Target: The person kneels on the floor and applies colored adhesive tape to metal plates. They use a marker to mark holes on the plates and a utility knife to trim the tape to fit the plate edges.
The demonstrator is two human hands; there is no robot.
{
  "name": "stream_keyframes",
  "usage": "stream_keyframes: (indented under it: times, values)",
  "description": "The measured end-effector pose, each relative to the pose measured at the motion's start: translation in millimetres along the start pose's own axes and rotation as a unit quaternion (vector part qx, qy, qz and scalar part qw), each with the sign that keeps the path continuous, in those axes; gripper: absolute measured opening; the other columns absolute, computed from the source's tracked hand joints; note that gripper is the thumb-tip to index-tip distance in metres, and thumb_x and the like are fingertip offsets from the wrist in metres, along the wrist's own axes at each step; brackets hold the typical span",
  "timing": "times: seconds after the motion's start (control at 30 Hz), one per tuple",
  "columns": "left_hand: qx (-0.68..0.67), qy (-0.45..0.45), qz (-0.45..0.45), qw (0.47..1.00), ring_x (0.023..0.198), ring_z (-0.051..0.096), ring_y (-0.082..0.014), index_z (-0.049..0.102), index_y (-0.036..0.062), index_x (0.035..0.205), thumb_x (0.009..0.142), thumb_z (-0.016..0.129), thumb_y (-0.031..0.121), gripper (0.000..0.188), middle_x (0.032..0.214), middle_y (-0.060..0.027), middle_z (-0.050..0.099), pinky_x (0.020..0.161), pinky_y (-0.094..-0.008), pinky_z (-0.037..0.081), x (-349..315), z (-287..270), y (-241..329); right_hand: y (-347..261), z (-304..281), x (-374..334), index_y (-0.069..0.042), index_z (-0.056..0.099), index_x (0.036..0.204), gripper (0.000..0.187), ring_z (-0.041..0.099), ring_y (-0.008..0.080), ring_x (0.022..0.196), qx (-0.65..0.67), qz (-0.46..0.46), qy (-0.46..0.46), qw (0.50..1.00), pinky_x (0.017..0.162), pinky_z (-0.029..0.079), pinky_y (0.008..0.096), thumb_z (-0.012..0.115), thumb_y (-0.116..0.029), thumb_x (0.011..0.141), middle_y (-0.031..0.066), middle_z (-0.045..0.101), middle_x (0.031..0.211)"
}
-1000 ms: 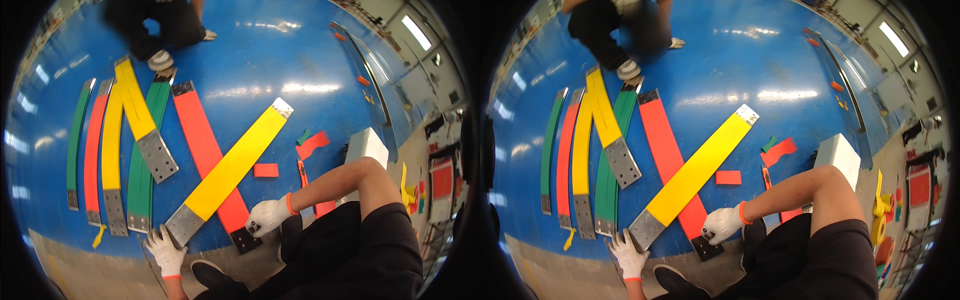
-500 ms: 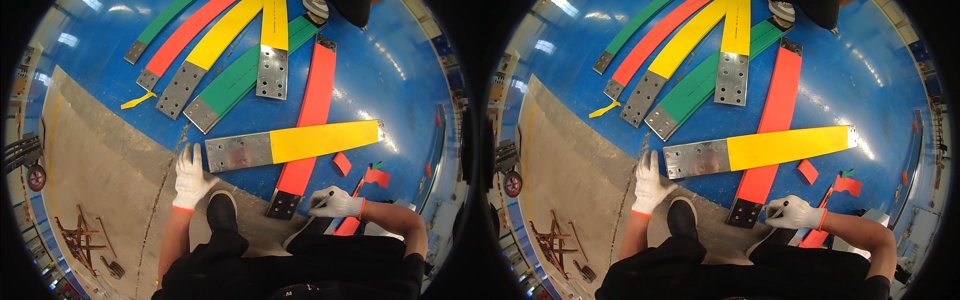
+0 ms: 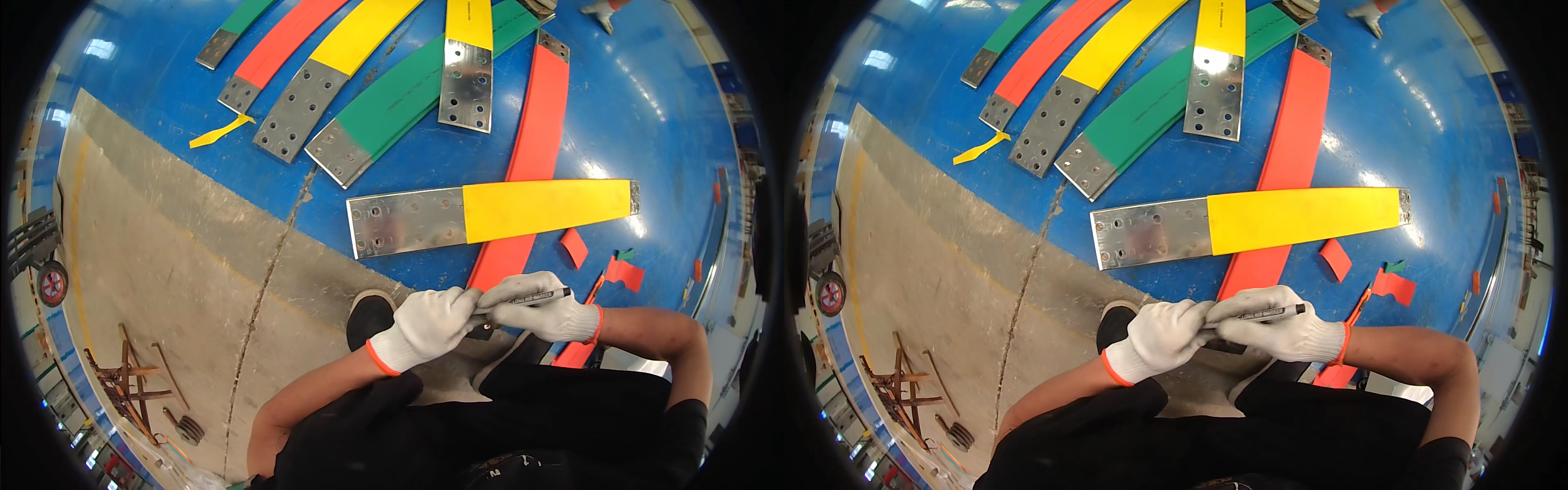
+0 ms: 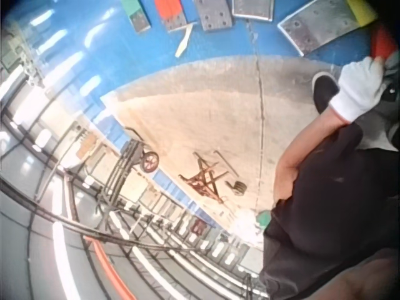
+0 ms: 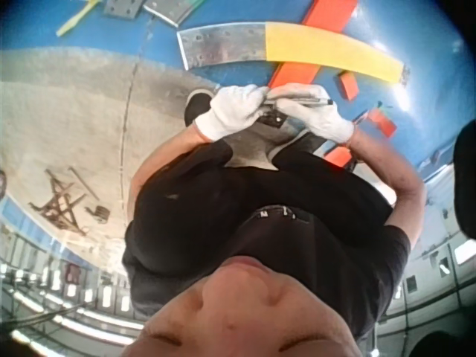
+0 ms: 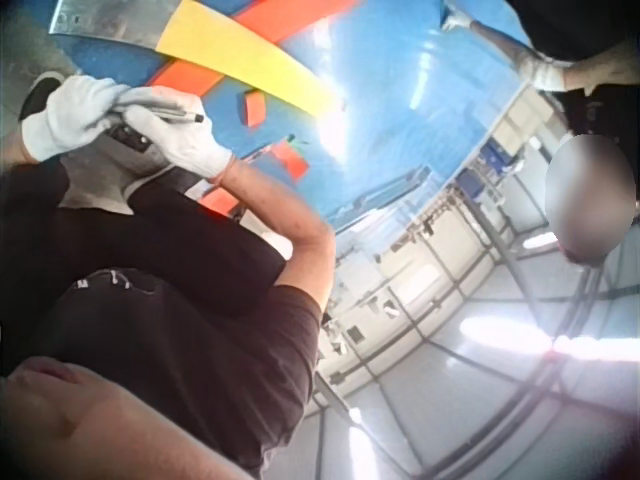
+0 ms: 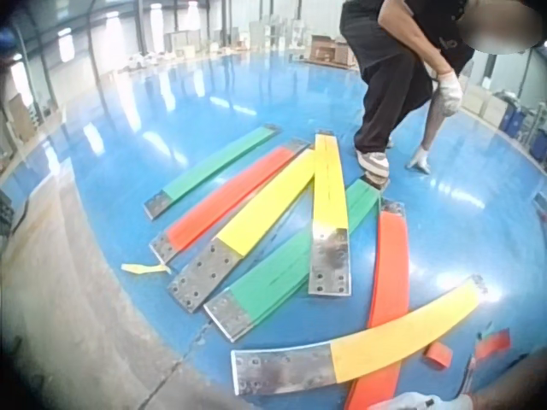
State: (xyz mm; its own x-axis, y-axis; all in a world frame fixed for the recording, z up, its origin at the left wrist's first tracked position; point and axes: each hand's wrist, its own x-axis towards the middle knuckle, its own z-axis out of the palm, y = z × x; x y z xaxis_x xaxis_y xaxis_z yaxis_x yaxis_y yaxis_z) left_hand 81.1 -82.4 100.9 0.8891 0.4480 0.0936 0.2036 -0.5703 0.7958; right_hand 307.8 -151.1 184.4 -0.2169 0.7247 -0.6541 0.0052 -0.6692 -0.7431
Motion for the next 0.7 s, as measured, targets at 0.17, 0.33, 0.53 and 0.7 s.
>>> stream_keyframes:
  times: [0.17,0.33,0.53,0.7]
  values:
    - [0.107,0.048,0.044,0.992,0.055,0.063,-0.0208,0.068,-0.0015,0.12,0.089,0.082,0.034,0.049,0.071,-0.0055,0.061,0.052,-0.0336,0.052,-5.4,1.5,-0.3,2.3,-0.9,13.1,0.004,0.075,0.118,0.037,0.071,0.017,0.069,0.137,0.133,0.054,0.98,0.068,0.058,0.0264,0.046,-0.017,0.107,0.0097,0.075,0.084]
    - [0.019,0.02,0.028,0.999,0.053,0.064,-0.025,0.065,0.0024,0.102,0.097,0.073,0.033,0.032,0.065,-0.0066,0.059,0.047,-0.038,0.05,-13.8,-6.4,-6.8,-14.6,14.6,17.0,0.004,0.064,0.131,0.038,0.067,0.013,0.064,0.082,0.131,0.056,0.986,0.062,0.055,0.0278,0.041,-0.012,0.105,0.0082,0.07,0.075]
    - [-0.143,-0.132,0.062,0.979,0.065,0.071,-0.033,0.068,0.006,0.108,0.095,0.077,0.03,0.029,0.078,-0.0108,0.072,0.055,-0.0426,0.055,-24.6,-38.8,-15.3,-13.2,16.8,7.9,-0.002,0.067,0.126,0.035,0.072,0.0197,0.07,-0.086,-0.202,-0.096,0.971,0.063,0.058,0.0344,0.051,-0.001,0.095,0.0094,0.073,0.085]
    - [0.012,-0.022,-0.069,0.997,0.07,0.073,-0.0294,0.072,0.0117,0.107,0.094,0.078,0.026,0.021,0.089,-0.0089,0.075,0.06,-0.0425,0.058,-80.5,-51.4,-79.6,-29.0,-23.9,17.3,-0.006,0.069,0.112,0.031,0.073,0.0257,0.073,-0.259,-0.308,-0.051,0.914,0.063,0.058,0.0374,0.066,0.002,0.082,0.0073,0.075,0.088]
